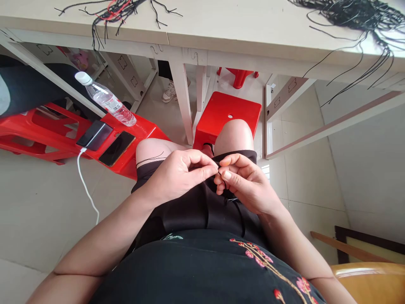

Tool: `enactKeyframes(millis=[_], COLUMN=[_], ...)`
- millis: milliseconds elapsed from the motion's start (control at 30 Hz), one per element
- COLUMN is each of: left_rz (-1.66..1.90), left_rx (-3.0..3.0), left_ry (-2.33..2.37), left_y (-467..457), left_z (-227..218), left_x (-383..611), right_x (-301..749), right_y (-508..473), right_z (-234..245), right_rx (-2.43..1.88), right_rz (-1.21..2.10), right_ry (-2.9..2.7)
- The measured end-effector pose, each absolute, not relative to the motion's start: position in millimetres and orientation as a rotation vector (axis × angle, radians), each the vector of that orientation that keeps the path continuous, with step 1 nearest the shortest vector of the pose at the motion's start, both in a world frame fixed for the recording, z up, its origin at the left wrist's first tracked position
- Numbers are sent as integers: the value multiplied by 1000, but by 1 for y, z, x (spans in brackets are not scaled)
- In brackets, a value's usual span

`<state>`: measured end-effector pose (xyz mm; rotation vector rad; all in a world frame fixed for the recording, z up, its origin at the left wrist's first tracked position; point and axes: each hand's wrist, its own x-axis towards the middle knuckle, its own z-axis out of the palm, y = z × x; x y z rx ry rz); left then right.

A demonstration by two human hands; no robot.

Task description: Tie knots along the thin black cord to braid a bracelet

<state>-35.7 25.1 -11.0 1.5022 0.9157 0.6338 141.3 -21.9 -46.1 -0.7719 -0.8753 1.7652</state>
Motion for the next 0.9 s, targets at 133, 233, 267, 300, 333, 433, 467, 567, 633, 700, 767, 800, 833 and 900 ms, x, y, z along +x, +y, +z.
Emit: enactKeyframes(millis=[133,233,267,300,333,433,467,567,633,700,767,800,833,900], left_rz=[698,674,658,640,625,658,695,784,781,754,734,731,728,725], left_rx=[1556,1553,1549,1540,1524,1398,1322,1043,884,794,778,792,812,854], left_ry=[1079,1064,1048,1033,1021,1020,1023,1012,986,947,906,897,897,926], left_y=[25,24,23,22,21,19,19,18,16,14,12,11,10,8], left_z=[-10,-10,-9,-9,-10,-11,-11,-13,-13,-13,-14,-15,-16,-18], left_x=[-37,-36,-35,-34,-32,-28,-26,-22,-19,-17,-14,-13,-12,-10], right_x=[147,152,153,154,155,154,153,147,141,134,130,129,129,130], right_y=[-26,-27,-26,-25,-25,-24,-25,-32,-37,-40,-38,-36,-33,-29], right_z=[-41,-36,-35,-34,-33,-33,-33,-35,-36,-38,-40,-41,-42,-44], right_rx=[-949,-1064,-1083,-1100,-1122,-1227,-1251,-1208,-1192,-1214,-1211,-1189,-1167,-1141], right_rz=[1646,1512,1477,1445,1411,1085,876,395,444,659,867,947,1002,1042], right_ry=[-1055,-1185,-1225,-1274,-1333,-1506,-1527,-1496,-1533,-1533,-1425,-1350,-1285,-1213])
